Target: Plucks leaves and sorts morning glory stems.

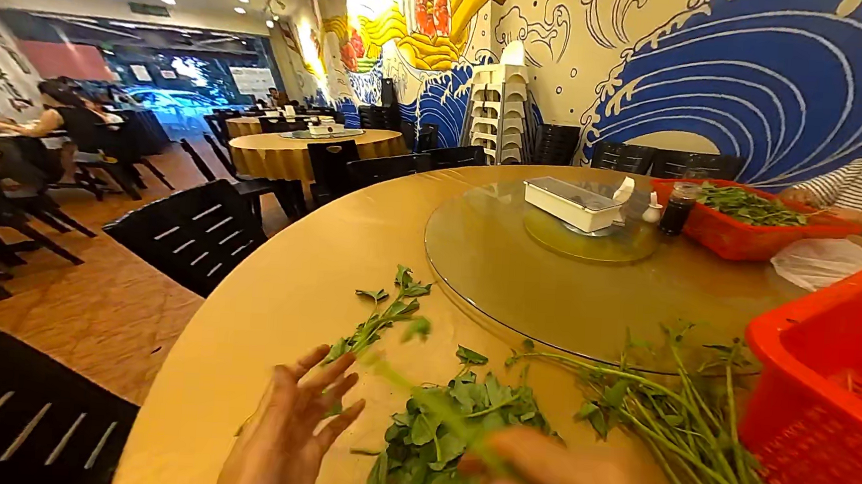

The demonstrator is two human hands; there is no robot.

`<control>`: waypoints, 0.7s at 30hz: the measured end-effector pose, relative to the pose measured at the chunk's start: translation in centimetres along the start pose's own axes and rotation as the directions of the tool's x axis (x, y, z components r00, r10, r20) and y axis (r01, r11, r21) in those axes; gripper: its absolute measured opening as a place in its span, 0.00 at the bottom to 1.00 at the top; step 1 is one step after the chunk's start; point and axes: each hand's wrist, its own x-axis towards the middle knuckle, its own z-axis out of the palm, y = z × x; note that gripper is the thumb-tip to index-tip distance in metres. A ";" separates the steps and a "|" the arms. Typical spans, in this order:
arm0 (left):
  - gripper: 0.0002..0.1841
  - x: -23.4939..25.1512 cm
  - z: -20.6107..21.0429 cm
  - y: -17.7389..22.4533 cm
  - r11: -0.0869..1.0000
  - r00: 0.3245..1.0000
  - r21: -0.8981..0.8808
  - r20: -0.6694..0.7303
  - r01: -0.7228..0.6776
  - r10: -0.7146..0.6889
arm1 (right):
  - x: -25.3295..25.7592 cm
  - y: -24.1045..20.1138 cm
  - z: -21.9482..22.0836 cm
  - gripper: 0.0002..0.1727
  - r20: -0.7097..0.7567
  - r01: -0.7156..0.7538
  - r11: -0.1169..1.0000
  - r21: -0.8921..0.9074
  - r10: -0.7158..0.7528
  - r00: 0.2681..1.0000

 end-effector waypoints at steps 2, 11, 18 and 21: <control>0.28 1.7 -2.1 -1.7 0.911 0.990 0.394 -0.012 -0.122 0.138 | 0.3 1.5 -3.1 0.17 -0.160 -0.092 0.986 -0.140 0.069 0.985; 0.26 5.1 -6.1 -6.5 0.386 0.983 0.909 -0.182 0.159 0.022 | 4.6 11.7 -9.1 0.35 -0.293 -0.723 0.450 -0.525 0.702 0.649; 0.16 5.6 -6.2 -5.8 0.382 0.965 0.887 -0.253 0.260 -0.070 | 6.3 16.0 -6.3 0.24 -0.167 -0.693 0.376 -0.616 0.797 0.581; 0.16 5.3 -5.5 -5.3 0.458 0.961 0.848 -0.271 0.268 -0.062 | 6.0 15.4 -7.6 0.15 -0.192 -0.706 0.396 -0.587 0.779 0.597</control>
